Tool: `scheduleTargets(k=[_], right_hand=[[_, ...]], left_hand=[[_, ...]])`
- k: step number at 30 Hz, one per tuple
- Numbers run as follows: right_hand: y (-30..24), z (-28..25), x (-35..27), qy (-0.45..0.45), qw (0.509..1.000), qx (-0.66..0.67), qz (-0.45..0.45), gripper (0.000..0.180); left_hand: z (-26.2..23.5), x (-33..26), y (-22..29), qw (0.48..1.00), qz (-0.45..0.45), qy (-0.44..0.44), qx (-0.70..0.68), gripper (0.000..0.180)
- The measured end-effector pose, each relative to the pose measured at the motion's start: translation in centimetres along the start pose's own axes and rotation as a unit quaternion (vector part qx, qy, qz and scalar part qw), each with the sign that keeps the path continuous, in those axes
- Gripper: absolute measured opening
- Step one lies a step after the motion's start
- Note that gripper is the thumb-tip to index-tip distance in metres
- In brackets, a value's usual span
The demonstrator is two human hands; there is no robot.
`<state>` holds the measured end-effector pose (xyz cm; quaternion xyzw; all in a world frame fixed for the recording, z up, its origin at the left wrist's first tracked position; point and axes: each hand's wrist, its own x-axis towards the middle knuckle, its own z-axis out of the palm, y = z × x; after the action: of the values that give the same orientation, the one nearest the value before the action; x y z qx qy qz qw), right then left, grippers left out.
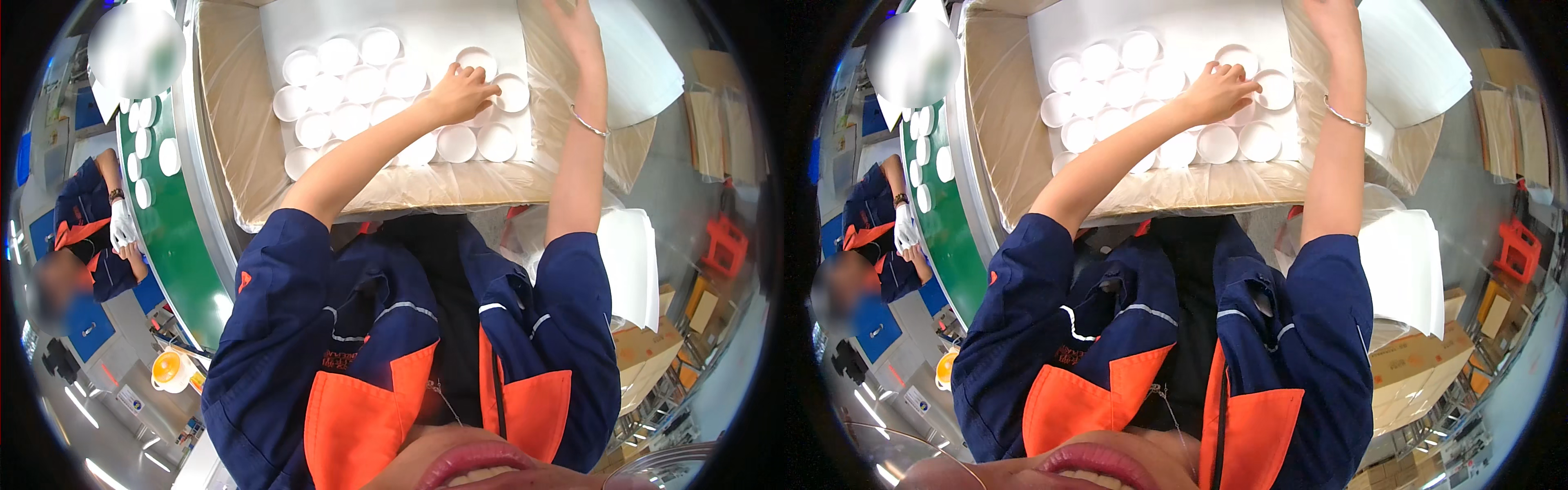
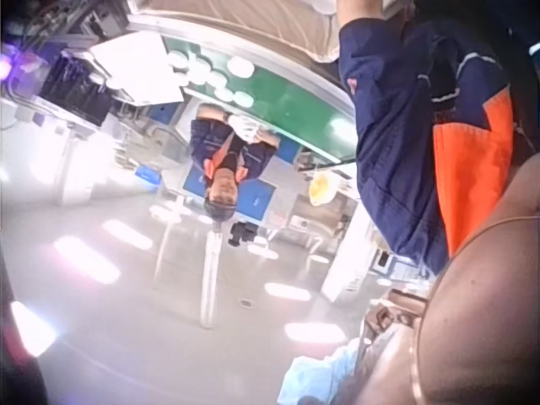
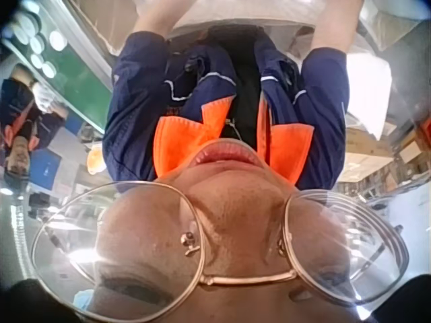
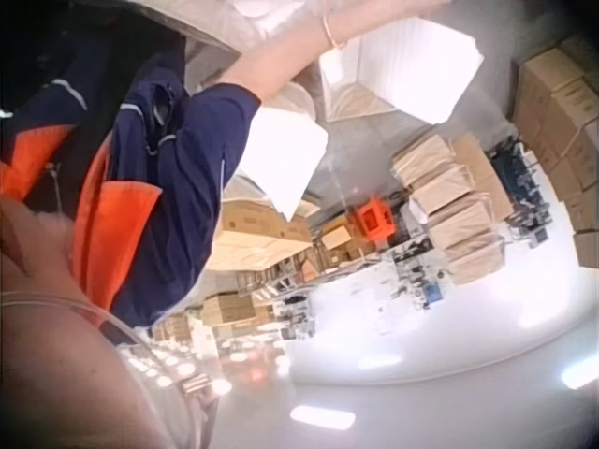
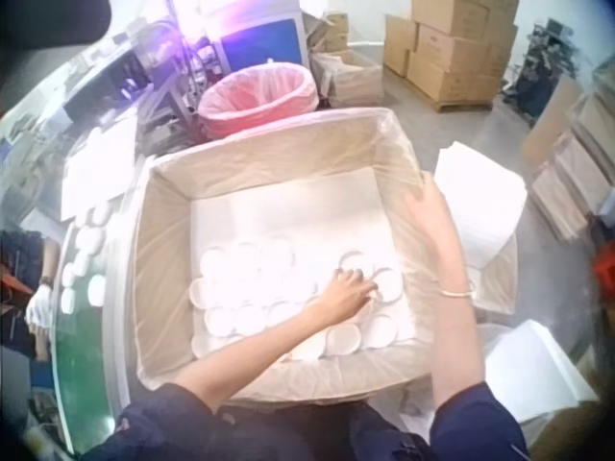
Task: Sorting and packing white plastic container lids from a conveyor belt into a cardboard box.
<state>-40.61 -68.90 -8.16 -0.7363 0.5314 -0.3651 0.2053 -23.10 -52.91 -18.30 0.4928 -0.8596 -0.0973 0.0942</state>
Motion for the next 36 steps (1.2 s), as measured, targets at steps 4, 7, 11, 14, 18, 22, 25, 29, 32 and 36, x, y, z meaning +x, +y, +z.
scheduleTargets(k=[4, 7, 11, 14, 18, 22, 25, 29, 32, 36], right_hand=[[-0.4, 0.1, 0.4, 0.027, 0.999, -0.002, -0.021, 0.035], [-1.2, -0.4, 1.4, -0.013, 0.998, -0.059, 0.029, 0.059], [-1.9, -0.3, 0.7, 0.010, 0.996, -0.085, -0.028, 0.055], [-4.7, 0.2, -0.8, 0.078, 0.980, -0.126, -0.136, 0.045], [-6.5, 4.1, -3.1, -0.074, 0.978, -0.085, -0.175, 0.035], [6.9, 6.6, -3.2, -0.326, 0.893, -0.309, -0.040, 0.041], [5.8, 9.2, -5.2, -0.376, 0.859, -0.349, 0.004, 0.048], [4.7, 10.4, -5.7, -0.408, 0.827, -0.375, 0.090, 0.049], [4.7, 10.3, -5.9, -0.421, 0.833, -0.356, 0.045, 0.050], [1.4, 10.2, -6.5, -0.378, 0.879, -0.292, -0.014, 0.054]], left_hand=[[-1.8, -2.9, -0.6, 0.998, -0.056, -0.023, 0.012, 0.047], [-2.9, -5.5, -0.5, 0.992, -0.110, -0.063, 0.005, 0.054], [-5.9, -11.7, 0.5, 0.985, -0.117, -0.116, -0.047, 0.054], [-14.7, -18.1, 2.0, 0.962, -0.112, -0.061, -0.240, 0.044], [-32.7, -29.2, 9.6, 0.857, -0.101, 0.299, -0.407, 0.019], [-39.3, -39.5, 16.9, 0.676, 0.074, 0.522, -0.514, 0.031], [-41.8, -42.2, 20.3, 0.750, 0.197, 0.504, -0.380, 0.031], [-39.7, -41.4, 22.8, 0.617, 0.264, 0.669, -0.318, 0.015], [-40.5, -41.7, 26.0, 0.496, 0.172, 0.757, -0.388, 0.023], [-42.1, -44.3, 22.9, 0.613, 0.214, 0.602, -0.466, 0.023]])
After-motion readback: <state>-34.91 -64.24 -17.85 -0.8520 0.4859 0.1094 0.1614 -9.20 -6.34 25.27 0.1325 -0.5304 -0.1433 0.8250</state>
